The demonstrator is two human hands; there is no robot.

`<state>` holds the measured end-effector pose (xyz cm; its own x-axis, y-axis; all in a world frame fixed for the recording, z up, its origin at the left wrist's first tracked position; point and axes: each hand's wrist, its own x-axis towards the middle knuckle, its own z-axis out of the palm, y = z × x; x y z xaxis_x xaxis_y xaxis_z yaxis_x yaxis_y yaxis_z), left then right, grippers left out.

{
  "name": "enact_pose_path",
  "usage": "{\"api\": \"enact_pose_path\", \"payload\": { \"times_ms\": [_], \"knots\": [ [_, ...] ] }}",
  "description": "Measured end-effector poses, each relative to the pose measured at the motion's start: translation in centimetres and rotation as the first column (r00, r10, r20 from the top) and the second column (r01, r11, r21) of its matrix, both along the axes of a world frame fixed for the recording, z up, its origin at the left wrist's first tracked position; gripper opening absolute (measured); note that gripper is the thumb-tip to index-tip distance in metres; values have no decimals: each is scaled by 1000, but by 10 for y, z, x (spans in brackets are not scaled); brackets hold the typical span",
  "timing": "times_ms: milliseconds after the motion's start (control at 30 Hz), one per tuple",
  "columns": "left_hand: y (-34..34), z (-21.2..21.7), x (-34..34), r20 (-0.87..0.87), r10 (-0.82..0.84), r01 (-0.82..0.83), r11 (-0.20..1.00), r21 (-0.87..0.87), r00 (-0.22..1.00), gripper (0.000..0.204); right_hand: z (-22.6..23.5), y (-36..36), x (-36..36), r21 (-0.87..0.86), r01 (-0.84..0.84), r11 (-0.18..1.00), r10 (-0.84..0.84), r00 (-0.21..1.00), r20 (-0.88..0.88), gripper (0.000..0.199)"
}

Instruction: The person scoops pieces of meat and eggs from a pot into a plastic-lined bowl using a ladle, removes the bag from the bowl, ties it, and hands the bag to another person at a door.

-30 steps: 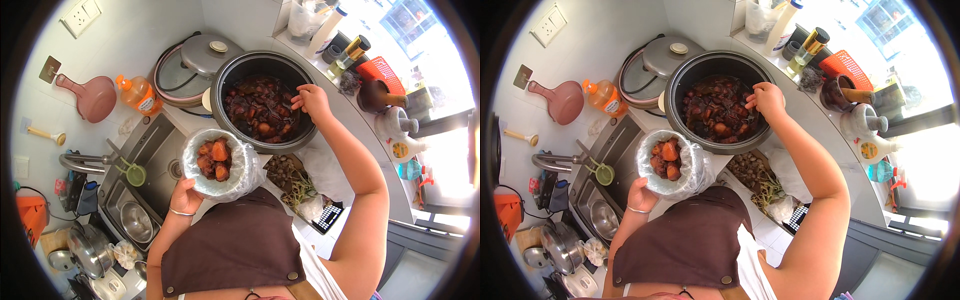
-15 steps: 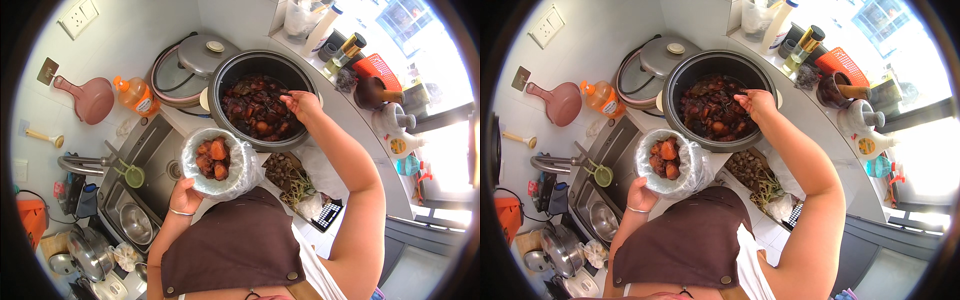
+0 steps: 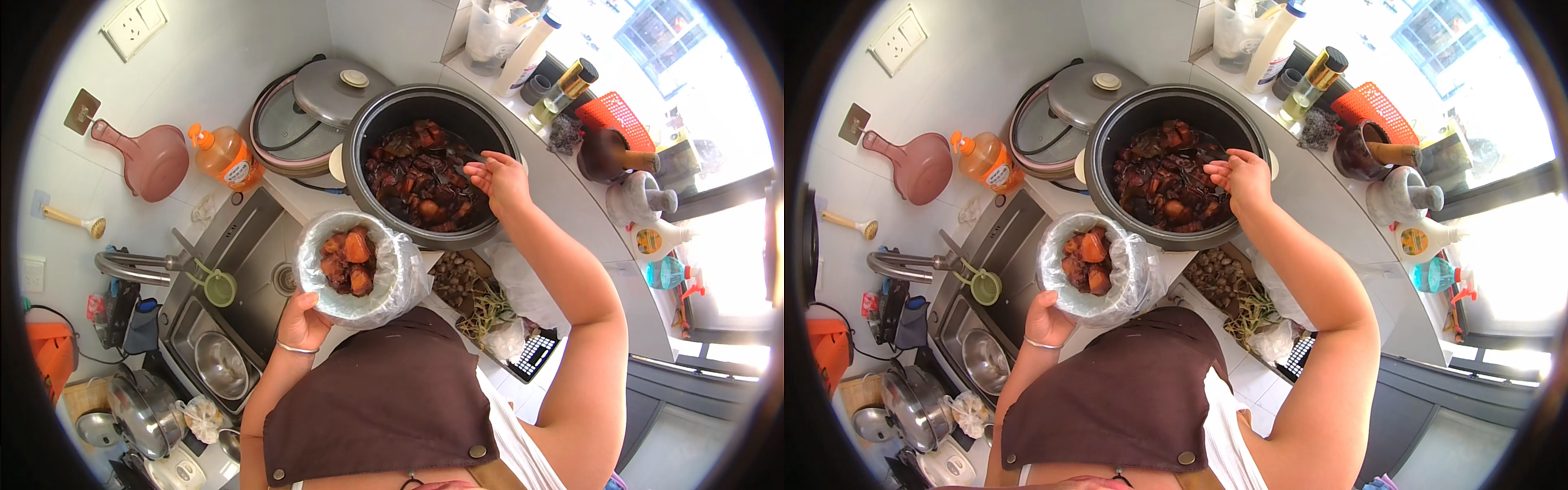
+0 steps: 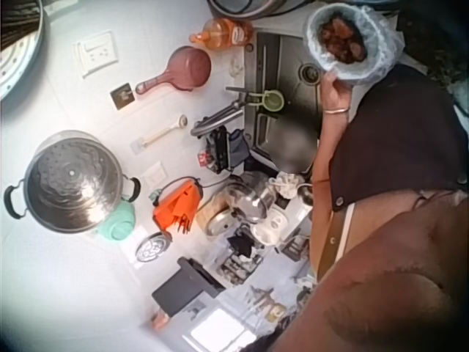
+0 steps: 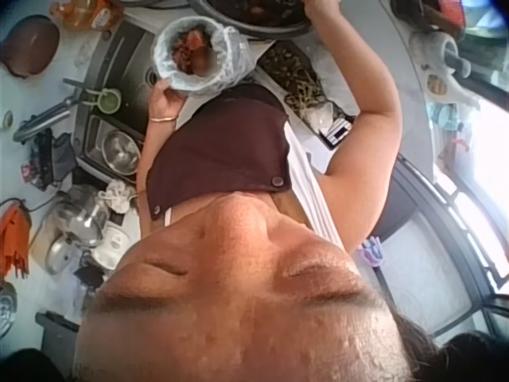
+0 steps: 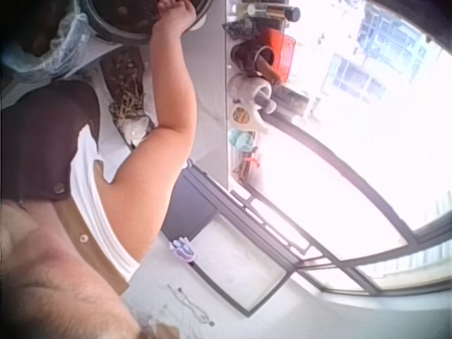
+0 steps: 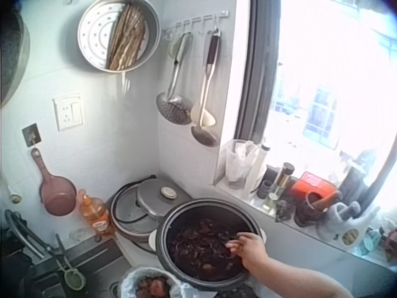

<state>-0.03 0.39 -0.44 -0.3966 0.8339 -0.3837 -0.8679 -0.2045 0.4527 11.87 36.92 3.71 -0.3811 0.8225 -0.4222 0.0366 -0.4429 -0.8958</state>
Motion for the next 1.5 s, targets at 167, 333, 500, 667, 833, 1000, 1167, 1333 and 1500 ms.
{"api": "enact_pose_path", "payload": {
  "times_ms": [167, 333, 500, 667, 833, 1000, 1167, 1333, 1500],
  "knots": [
    [-2, -6, 0, 21, 7, -7, 1000, 3, 1000, 67, 3, -1, 1, 41, -1, 999, 0, 1000, 19, 30],
    [-1, -5, 0, 32, 5, -5, 1000, 6, 999, 63, 3, 2, -10, -9, 32, 999, -32, 999, 38, 30],
    [-2, -4, -1, 36, -5, 5, 1000, -2, 999, 64, -4, 7, -9, -45, 58, 997, -59, 998, -15, 30],
    [-4, -5, 0, 18, 17, -16, 1000, -11, 1000, 66, 6, 6, 1, 10, 46, 999, -46, 999, -21, 30],
    [-3, -6, 0, 15, 15, -14, 1000, -6, 1000, 66, 11, 10, 10, 5, 52, 999, -52, 998, -41, 30],
    [-5, -9, -1, -43, -4, 3, 1000, -14, 999, 68, 16, 10, 18, -40, 55, 998, -58, 995, -86, 29],
    [-2, -1, -1, -35, -8, 8, 1000, 3, 999, 70, 34, 3, 31, -43, 1, 999, -5, 996, -92, 28],
    [0, 2, -3, -40, -13, 13, 1000, 4, 999, 71, 60, -3, 49, -23, -82, 996, 79, 991, -108, 29],
    [0, 4, -3, -39, -1, 1, 1000, 8, 999, 69, 91, -13, 62, 8, -134, 991, 134, 980, -144, 29]
  ]
}}
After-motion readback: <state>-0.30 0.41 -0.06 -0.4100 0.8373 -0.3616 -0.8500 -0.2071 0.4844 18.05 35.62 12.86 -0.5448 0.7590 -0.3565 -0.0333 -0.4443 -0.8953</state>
